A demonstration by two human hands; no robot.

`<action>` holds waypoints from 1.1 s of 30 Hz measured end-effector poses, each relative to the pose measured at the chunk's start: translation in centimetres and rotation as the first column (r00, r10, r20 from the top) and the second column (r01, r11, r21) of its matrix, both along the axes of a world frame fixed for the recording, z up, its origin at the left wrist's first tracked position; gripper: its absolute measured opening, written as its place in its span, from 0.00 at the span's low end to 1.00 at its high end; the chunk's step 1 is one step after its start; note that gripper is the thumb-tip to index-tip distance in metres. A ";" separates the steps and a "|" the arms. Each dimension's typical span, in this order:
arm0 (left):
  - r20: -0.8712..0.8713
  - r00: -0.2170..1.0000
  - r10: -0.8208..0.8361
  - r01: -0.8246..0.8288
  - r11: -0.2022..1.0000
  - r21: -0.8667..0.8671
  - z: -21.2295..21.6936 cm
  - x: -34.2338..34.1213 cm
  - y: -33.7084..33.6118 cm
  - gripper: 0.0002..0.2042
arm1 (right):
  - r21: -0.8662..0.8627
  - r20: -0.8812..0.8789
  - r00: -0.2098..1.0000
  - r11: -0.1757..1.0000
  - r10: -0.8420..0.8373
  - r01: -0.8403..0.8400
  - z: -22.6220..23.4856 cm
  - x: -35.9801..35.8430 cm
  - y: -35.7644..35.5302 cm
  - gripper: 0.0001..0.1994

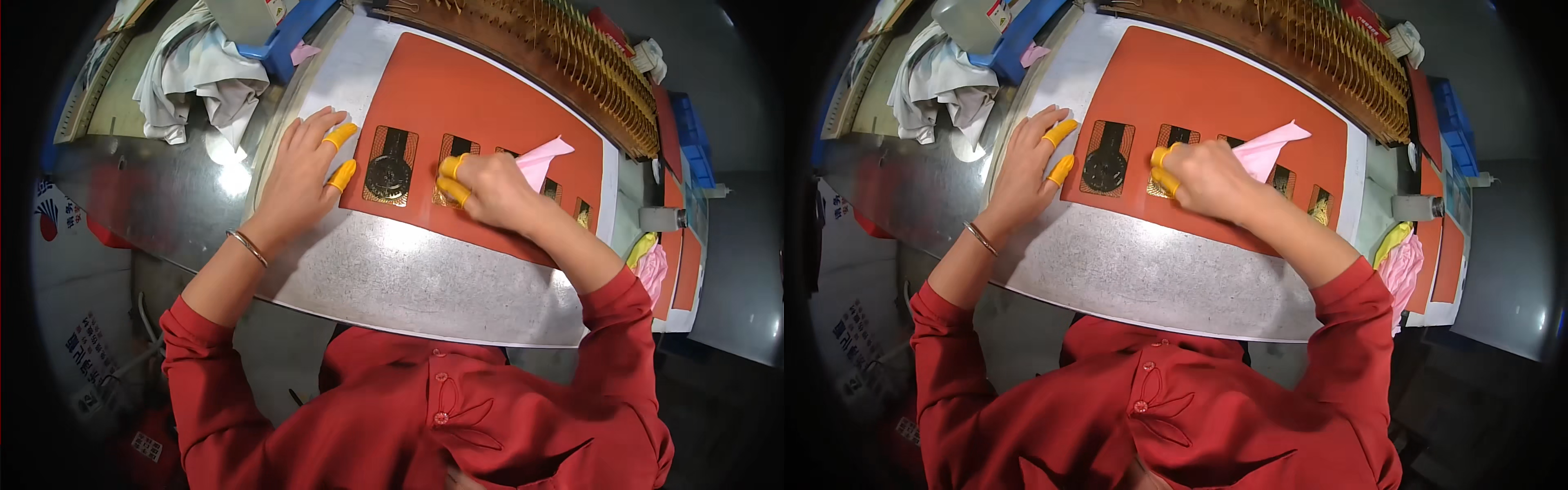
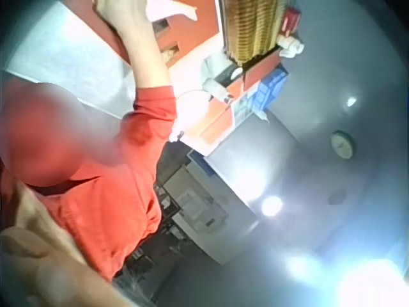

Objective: The person cleans several gold-colored medals arranged on a red mat using a yellow cloth. They wipe each medal individually, occasionally picking up a bottle to apply liquid to the cloth before continuing to rub the surfaces of the medals.

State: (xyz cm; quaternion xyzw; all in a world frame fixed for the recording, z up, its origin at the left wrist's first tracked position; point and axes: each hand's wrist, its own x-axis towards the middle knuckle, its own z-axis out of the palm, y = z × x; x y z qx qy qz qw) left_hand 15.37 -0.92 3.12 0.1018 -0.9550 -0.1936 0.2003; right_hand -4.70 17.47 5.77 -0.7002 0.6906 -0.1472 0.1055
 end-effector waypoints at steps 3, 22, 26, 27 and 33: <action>0.014 1.000 0.008 -0.008 1.000 -0.009 0.4 0.1 0.0 0.17 | 0.021 -0.054 0.994 0.995 0.095 -0.094 0.3 0.2 -0.2 0.05; 0.020 0.999 0.032 -0.031 0.999 -0.043 0.2 0.2 0.2 0.17 | -0.019 -0.051 0.964 0.965 0.262 -0.263 0.0 -1.6 2.1 0.04; 0.014 1.000 0.023 -0.023 0.999 -0.031 0.7 -0.4 0.5 0.17 | 0.029 -0.036 0.998 0.998 -0.059 0.060 1.8 -5.8 -0.8 0.07; 0.009 1.000 0.021 -0.020 0.999 -0.027 0.5 -0.3 0.5 0.17 | 0.048 -0.074 0.994 0.995 -0.083 0.087 2.4 -6.3 -0.9 0.07; -0.008 1.000 0.012 -0.012 1.000 -0.017 0.8 -0.7 0.7 0.17 | 0.078 -0.052 0.971 0.968 -0.235 0.238 1.6 -8.6 2.2 0.08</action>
